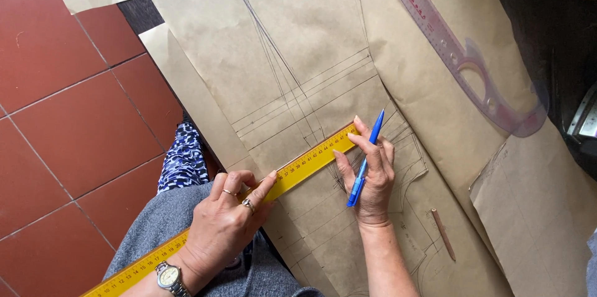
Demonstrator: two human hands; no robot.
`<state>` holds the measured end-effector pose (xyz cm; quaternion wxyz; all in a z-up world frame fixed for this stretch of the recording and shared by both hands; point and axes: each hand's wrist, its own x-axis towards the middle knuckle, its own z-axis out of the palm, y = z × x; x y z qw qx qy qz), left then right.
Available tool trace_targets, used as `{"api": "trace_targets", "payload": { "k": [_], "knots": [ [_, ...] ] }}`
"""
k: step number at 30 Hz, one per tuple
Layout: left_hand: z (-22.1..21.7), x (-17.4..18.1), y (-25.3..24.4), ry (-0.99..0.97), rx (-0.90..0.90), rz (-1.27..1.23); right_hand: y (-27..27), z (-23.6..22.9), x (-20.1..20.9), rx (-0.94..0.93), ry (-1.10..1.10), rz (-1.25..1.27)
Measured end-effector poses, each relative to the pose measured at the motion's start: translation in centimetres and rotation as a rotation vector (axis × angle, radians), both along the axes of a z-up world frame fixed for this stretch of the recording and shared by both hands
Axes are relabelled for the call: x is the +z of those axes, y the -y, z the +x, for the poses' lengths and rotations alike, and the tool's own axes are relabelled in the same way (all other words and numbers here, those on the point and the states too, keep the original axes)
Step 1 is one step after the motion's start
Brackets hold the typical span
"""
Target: The person uses a yellow ruler and a blue pen to draw straight lines and measure distances on a large sheet of brown paper. They are creating a pattern, likely for sewing, by marking specific points and connecting them with straight lines.
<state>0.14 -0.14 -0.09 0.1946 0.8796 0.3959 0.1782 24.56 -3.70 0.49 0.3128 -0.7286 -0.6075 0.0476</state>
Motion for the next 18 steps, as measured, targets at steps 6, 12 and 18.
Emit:
{"api": "trace_targets", "payload": {
  "k": [6,12,18],
  "knots": [
    [0.05,0.26,-0.23,0.012,-0.016,0.013,-0.01,-0.05,0.18,0.003,-0.009,-0.002],
    [0.02,0.24,-0.26,0.037,-0.016,0.005,0.0,0.04,0.11,0.009,-0.001,0.01],
    [0.03,0.06,-0.18,0.0,-0.014,-0.012,0.02,-0.24,0.39,-0.013,-0.005,-0.016]
  ]
}}
